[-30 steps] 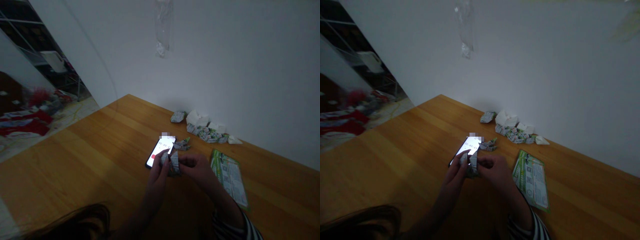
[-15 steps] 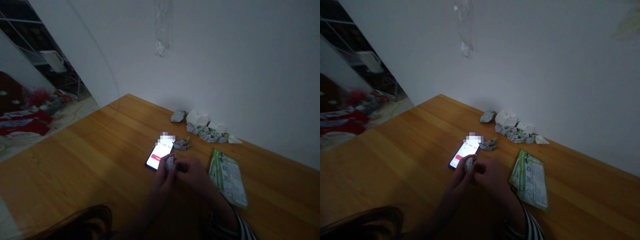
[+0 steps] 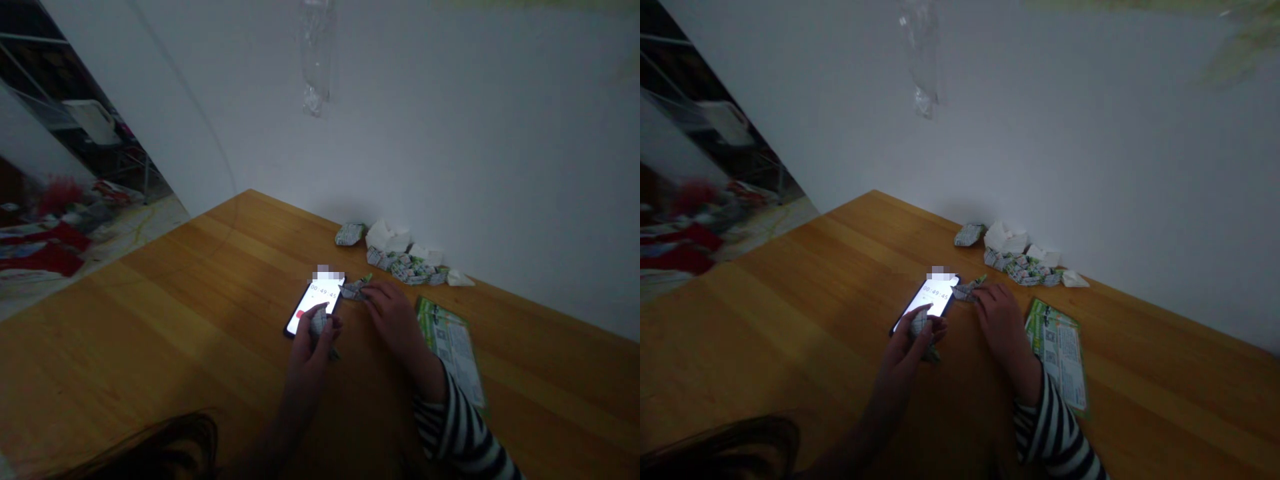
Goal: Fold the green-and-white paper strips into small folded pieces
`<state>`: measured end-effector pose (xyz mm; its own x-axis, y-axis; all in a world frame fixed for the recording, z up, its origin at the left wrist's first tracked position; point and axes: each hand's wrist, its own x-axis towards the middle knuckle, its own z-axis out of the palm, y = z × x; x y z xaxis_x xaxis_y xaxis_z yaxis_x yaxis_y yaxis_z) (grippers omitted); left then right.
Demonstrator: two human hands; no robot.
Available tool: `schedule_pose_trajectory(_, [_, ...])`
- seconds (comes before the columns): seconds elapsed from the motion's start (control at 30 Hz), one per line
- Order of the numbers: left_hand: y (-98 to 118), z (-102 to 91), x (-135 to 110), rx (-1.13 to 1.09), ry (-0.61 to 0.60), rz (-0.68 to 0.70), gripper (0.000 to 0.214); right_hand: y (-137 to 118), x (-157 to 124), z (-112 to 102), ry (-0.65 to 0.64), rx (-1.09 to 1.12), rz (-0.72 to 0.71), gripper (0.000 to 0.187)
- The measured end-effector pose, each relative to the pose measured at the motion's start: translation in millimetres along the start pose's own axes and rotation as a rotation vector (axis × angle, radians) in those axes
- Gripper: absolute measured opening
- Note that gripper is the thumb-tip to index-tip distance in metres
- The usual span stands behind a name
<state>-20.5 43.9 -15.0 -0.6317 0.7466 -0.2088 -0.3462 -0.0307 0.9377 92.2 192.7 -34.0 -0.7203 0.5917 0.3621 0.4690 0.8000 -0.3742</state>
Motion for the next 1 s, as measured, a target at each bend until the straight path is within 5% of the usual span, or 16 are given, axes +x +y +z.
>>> schedule_pose_trajectory(0.53, [1, -0.1, 0, 0.023, -0.003, -0.002, 0.033, -11, 2, 1, -0.110, 0.070, 0.234, 0.015])
schedule_pose_trajectory(1.0, [6, -0.8, -2, 0.024, 0.007, -0.002, 0.034, -19, 3, -4, -0.208, 0.399, 0.354, 0.016])
